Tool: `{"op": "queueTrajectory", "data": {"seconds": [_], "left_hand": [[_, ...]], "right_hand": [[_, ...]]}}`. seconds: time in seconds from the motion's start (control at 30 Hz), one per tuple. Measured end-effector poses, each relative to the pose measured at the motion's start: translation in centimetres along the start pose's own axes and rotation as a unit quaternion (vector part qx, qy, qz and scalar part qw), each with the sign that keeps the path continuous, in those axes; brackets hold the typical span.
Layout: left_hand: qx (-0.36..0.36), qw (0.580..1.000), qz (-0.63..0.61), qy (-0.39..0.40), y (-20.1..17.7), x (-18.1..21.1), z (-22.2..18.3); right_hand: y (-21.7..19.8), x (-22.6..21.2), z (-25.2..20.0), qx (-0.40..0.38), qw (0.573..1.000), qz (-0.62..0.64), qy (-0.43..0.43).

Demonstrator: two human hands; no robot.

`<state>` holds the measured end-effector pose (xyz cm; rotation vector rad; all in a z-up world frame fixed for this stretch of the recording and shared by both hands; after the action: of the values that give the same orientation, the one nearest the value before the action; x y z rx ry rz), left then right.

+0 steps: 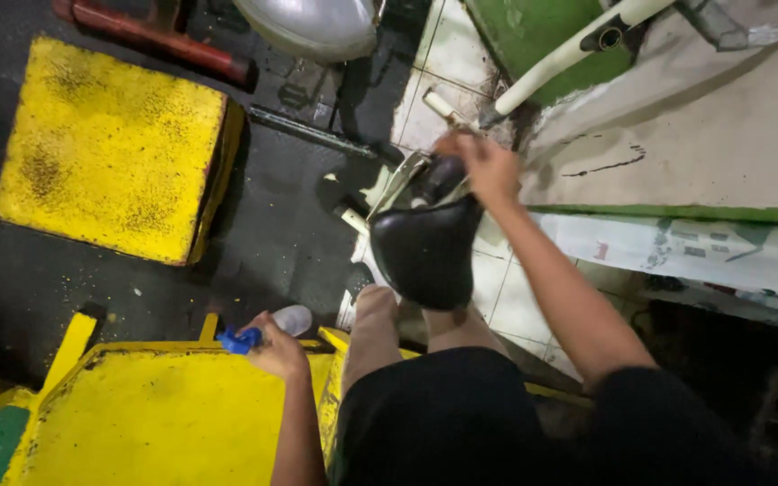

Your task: The person cleans a yellow metal frame and a black bicycle seat using a spray bottle and a brown cloth. They spray the surfaces and wipe them down, focusing on the frame's legs and the seat's top and sides.

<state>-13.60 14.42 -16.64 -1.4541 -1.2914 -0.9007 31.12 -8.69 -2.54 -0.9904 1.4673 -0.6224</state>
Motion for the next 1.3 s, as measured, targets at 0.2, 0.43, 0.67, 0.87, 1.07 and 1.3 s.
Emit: {"op": "queueTrajectory", "data": {"seconds": [0.2,0.43,0.67,0.87,1.07,1.3], "left_hand": [[-0.122,0.992,0.032,-0.017,7.9,1.4,-2.1],[-0.189,0.974,0.067,0.103,19.0,5.3,-9.4],[-0.044,0.966,0.176,0.185,21.0,5.6,-14.4],[0.024,0.954,0.292,-0.071,21.6,5.0,-13.4],[0.05,0.945,0.317,-0.067,22.1,7.6,-13.9],[0.105,0.944,0.308,-0.052,22.0,8.2,-14.2]], "right_hand": [[-4.2,1.1,-12.7,-0.069,0.957,-0.018,-0.28],[2.9,0.0,-18.7,-0.104,0.933,-0.174,-0.297],[5.2,6.9,-18.1,-0.108,0.954,-0.079,-0.269],[1.3,5.0,-13.0,-0.028,0.945,-0.154,-0.287],[3.6,-1.4,-2.6,-0.156,0.946,-0.21,-0.192],[9.1,-5.0,-3.4,-0.262,0.936,-0.061,-0.226]]}}
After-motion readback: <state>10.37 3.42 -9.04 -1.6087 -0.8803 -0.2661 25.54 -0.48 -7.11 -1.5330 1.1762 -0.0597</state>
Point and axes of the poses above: each hand's wrist, its own z-axis towards the middle knuckle, its own y-axis out of the palm, x = y × z, the point moved 3 cm from there along z, towards the middle knuckle, and after that the axes turned 5 degrees about -z, right-handed, at the moved point
